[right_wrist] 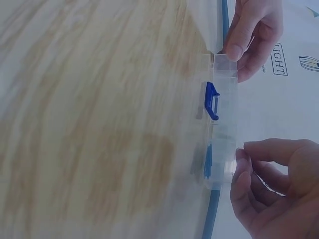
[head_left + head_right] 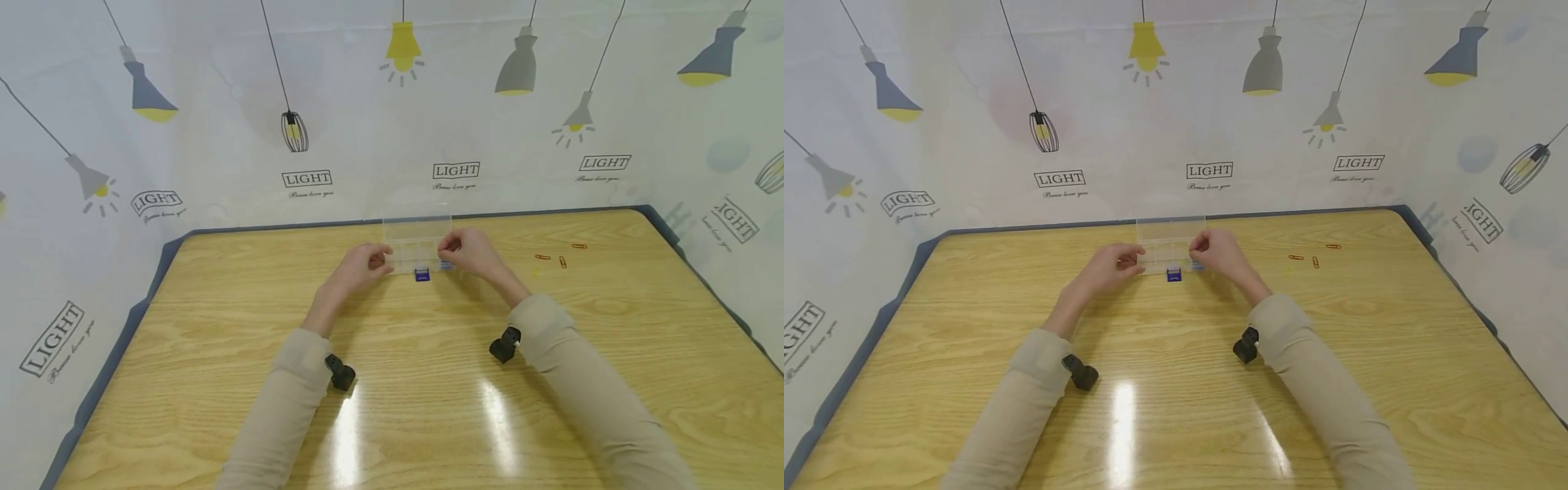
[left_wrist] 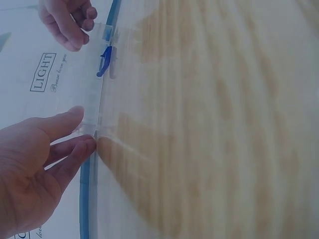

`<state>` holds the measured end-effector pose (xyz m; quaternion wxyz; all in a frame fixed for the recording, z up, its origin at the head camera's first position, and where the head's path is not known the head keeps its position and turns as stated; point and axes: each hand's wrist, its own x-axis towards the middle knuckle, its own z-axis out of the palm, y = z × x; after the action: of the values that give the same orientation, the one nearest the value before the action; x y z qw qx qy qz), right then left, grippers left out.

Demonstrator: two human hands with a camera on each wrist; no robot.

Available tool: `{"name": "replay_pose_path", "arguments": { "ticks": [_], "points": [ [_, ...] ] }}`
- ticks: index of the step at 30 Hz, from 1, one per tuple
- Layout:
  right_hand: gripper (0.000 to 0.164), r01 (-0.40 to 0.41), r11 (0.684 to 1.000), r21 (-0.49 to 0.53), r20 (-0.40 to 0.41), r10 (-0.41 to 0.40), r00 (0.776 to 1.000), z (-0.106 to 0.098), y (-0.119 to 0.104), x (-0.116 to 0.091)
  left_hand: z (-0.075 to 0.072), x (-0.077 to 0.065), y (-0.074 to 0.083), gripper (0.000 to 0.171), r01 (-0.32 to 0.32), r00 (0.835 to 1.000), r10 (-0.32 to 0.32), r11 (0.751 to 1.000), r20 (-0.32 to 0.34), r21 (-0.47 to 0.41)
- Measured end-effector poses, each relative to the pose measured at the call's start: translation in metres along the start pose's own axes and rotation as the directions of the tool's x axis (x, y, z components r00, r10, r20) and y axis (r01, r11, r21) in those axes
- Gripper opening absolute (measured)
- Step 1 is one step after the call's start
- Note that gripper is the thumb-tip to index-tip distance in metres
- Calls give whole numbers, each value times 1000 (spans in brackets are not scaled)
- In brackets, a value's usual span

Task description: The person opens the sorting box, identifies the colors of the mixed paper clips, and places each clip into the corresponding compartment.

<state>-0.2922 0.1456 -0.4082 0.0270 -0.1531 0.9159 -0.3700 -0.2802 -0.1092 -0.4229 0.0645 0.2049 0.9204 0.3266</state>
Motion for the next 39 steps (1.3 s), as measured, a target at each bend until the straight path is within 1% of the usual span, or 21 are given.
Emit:
{"name": "replay_pose_path", "arguments": {
  "ticks": [8,12,20,26,30,39],
  "points": [
    [12,5,1000,10,33,-5,999,-2,2,-1,0,0,2,39,6,1000,-6,1000,-1,3],
    [14,6,999,36,46,-8,999,-5,4,-3,0,0,1,40,4,1000,-4,1000,1,6],
    [18,-11,998,62,36,8,999,-16,12,-11,1,1,1,40,10,1000,-10,1000,4,-1],
    [20,-21,998,53,25,20,999,-27,23,-18,0,0,2,40,12,1000,-12,1000,4,0],
    [22,-18,999,48,26,17,1000,-33,29,-21,0,0,1,39,5,1000,-5,1000,0,9],
    [21,-24,999,22,22,23,999,-47,41,-32,-1,-1,1,39,-8,1000,8,1000,-3,-4]
  ]
}}
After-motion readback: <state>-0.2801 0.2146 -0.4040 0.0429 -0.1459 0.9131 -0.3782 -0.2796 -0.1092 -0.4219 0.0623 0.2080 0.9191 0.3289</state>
